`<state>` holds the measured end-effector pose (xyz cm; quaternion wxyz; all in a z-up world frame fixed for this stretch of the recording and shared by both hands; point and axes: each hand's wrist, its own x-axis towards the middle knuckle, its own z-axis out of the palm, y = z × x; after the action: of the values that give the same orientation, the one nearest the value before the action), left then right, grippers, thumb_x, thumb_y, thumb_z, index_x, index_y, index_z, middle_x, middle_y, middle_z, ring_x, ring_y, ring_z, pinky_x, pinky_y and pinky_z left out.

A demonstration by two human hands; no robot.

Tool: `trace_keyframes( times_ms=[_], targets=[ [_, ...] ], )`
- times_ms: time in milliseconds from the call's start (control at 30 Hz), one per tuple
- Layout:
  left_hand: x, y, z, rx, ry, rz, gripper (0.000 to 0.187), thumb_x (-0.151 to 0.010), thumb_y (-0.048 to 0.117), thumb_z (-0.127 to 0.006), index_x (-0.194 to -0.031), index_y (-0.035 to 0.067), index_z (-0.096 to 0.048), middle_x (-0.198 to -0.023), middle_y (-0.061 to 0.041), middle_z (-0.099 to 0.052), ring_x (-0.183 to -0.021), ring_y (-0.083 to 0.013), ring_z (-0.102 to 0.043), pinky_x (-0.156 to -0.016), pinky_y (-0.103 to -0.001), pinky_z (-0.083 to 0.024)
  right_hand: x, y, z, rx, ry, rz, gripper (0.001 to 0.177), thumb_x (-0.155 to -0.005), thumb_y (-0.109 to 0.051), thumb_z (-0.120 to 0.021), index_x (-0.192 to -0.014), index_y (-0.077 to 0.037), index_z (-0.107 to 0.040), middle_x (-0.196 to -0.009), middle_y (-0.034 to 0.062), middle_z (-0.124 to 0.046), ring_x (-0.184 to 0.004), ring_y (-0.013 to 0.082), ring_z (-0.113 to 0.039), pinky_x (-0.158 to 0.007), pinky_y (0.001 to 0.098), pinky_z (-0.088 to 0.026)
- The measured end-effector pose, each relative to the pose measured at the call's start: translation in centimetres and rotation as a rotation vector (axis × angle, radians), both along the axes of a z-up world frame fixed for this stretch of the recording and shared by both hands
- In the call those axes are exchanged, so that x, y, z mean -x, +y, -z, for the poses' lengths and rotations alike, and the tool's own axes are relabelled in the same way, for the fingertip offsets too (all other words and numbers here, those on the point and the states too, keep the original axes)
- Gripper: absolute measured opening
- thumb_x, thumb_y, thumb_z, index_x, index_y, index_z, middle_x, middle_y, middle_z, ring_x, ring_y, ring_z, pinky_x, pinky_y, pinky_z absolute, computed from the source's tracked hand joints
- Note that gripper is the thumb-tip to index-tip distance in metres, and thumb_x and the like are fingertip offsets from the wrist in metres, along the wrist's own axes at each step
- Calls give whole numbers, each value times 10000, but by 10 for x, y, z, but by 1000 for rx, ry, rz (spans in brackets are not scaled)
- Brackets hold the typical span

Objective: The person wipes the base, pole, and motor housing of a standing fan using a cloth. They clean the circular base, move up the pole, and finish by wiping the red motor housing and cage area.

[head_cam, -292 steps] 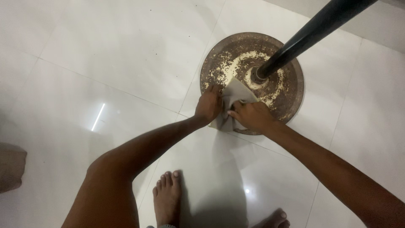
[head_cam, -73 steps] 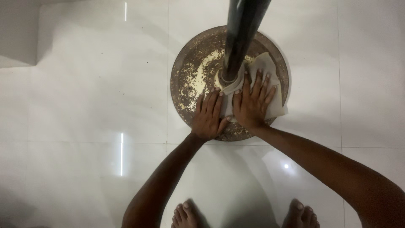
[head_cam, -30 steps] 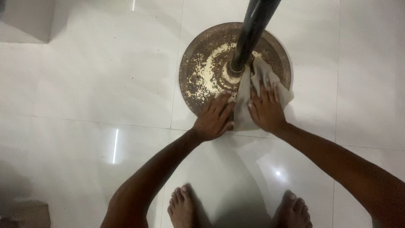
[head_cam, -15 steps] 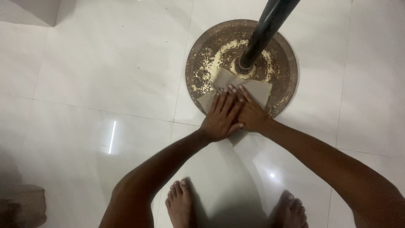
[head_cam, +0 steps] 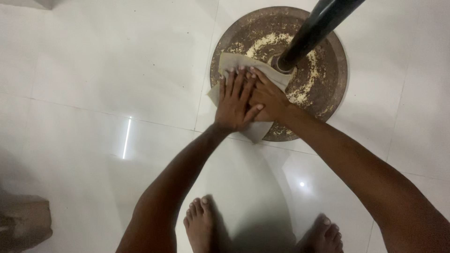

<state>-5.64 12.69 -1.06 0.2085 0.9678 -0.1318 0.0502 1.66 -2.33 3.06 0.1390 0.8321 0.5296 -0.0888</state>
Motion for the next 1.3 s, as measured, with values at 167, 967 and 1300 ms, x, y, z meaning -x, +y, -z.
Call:
trace_keyframes(
  times_ms=[167,967,1300],
  targets=[
    [-10,11,-8,-33,13,43,831,-1044,694,-374,-1667,162,-241,-1735,-190,-99,-1611,-420,-31,-1286,-645,-25,-5,6,4,-115,9,32,916,-903,-668,-456,-1573,-55,-342,-1643,246,-256,-1550,383,-133,-1238,505,31],
    [19,-36,-13,-129,31,63,841,-1064,673,-240,-1670,96,-158,-1723,-242,-55,-1599,-447,-10,-1278,-626,-29,20,-38,4,-122,52,61,836,-996,-594,-341,-1623,-69,-167,-1689,182,-134,-1574,299,-65,-1270,437,13],
    [22,-42,-30,-173,105,155,882,-1040,695,-210,-1659,71,-144,-1703,-261,-65,-1570,-475,-20,-1250,-635,-27,35,-51,-4,-83,-124,21,817,-986,-546,-412,-1609,-44,-243,-1672,226,-211,-1566,325,-111,-1267,440,0]
  ],
)
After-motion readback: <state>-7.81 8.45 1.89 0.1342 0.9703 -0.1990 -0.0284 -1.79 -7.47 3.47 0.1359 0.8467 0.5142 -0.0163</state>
